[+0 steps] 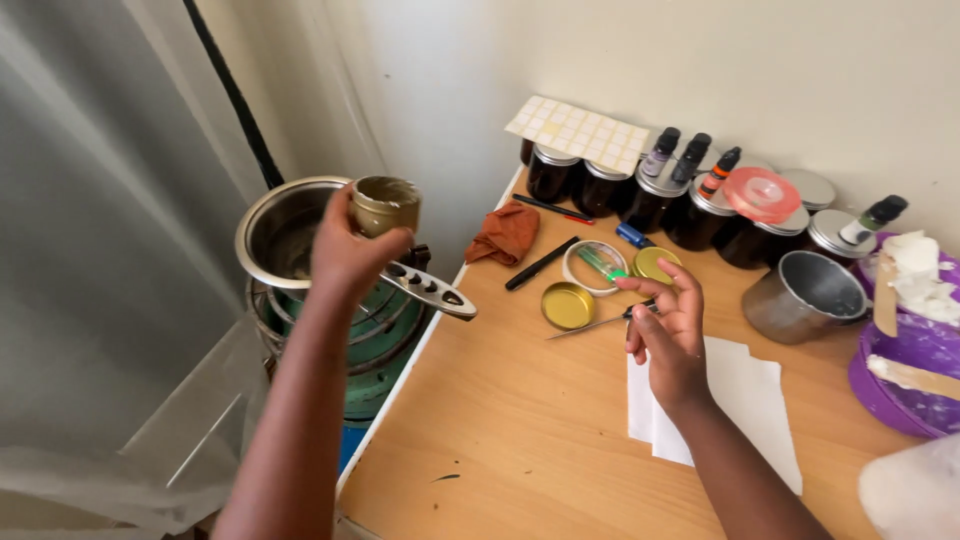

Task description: Preparing and melting wax for candle making, including weighing ingredients, monitoring temperature, and cleaning tins.

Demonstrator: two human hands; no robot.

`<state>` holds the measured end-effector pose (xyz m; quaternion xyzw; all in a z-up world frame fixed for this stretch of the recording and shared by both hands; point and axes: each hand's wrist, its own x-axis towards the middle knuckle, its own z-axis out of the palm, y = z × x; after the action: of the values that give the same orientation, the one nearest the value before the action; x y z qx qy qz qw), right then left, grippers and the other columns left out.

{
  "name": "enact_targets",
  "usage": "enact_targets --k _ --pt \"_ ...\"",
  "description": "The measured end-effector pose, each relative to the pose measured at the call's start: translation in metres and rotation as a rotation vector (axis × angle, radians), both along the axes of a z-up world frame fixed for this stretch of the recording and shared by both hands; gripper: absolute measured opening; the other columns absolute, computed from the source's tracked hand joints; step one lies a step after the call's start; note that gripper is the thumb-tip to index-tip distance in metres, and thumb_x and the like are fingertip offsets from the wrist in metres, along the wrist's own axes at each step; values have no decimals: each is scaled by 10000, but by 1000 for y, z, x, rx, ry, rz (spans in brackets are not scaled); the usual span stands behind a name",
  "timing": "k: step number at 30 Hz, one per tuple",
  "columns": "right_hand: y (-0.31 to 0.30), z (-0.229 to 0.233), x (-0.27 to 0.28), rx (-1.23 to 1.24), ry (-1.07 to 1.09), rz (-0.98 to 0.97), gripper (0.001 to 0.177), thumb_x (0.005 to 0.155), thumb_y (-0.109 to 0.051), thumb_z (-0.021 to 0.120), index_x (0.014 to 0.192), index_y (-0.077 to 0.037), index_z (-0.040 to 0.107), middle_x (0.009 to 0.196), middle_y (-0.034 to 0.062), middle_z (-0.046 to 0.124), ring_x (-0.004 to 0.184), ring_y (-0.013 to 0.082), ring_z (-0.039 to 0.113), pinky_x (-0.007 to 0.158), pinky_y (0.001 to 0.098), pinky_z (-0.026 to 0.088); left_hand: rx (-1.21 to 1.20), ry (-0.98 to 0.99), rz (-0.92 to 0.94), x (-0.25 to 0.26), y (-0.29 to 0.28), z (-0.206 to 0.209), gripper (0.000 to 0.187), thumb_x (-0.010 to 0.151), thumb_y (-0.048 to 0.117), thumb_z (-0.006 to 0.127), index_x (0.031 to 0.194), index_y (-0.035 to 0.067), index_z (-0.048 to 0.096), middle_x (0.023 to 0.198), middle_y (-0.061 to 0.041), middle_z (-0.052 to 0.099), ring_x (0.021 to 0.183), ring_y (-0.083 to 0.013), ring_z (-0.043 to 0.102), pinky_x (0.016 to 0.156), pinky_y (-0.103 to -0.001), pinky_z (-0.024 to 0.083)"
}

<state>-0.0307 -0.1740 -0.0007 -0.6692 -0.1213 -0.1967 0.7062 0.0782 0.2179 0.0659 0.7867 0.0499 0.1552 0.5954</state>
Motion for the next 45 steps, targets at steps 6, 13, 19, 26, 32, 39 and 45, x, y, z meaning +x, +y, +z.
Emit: enact_targets --k 6,13,19,26,32,39,45 --pt "35 8 1 -37 58 123 690 965 -76 592 1600 -117 326 1299 231 675 549 112 588 430 185 410 471 144 215 39 65 5 969 562 356 993 1425 150 600 1334 -134 656 1304 -413 585 1084 -592 469" --pt "46 -12 1 -70 117 229 678 960 -36 627 1581 -108 364 1181 228 722 537 114 599 438 173 431 677 290 197 60 76 0 934 717 503 896 1557 266 565 1357 -190 664 1269 -457 625 1009 -657 520" --pt "40 -13 0 -68 144 218 648 976 -45 605 1574 -96 361 1157 223 719 573 106 604 474 179 454 756 252 210 58 69 4 892 729 465 961 1393 98 492 1415 -298 605 1394 -505 464 1139 -678 342" --pt "41 -15 -3 -48 148 234 631 979 -50 612 1565 -85 381 1087 214 742 570 104 610 471 178 469 853 392 142 92 86 -20 1103 672 497 990 1488 -73 514 1448 -402 505 1360 -603 475 1100 -705 409" --pt "41 -15 -6 -50 142 263 643 972 -16 610 1570 -77 381 1051 207 746 587 105 618 499 178 490 849 377 132 111 100 -44 1126 582 457 1034 1440 -118 586 1339 -398 497 1243 -653 566 935 -762 529" --pt "42 -18 -3 -62 130 281 624 976 -15 619 1558 -67 398 997 200 757 588 108 626 502 178 502 921 390 131 93 92 -26 865 739 380 948 1447 -5 634 1450 -321 570 1390 -573 503 1163 -694 314" --pt "43 -17 -6 -58 141 275 605 976 -15 623 1546 -60 425 970 195 766 590 115 626 502 183 508 910 372 141 80 90 1 1028 710 472 982 1498 -53 584 1454 -366 576 1360 -601 512 1136 -721 347"
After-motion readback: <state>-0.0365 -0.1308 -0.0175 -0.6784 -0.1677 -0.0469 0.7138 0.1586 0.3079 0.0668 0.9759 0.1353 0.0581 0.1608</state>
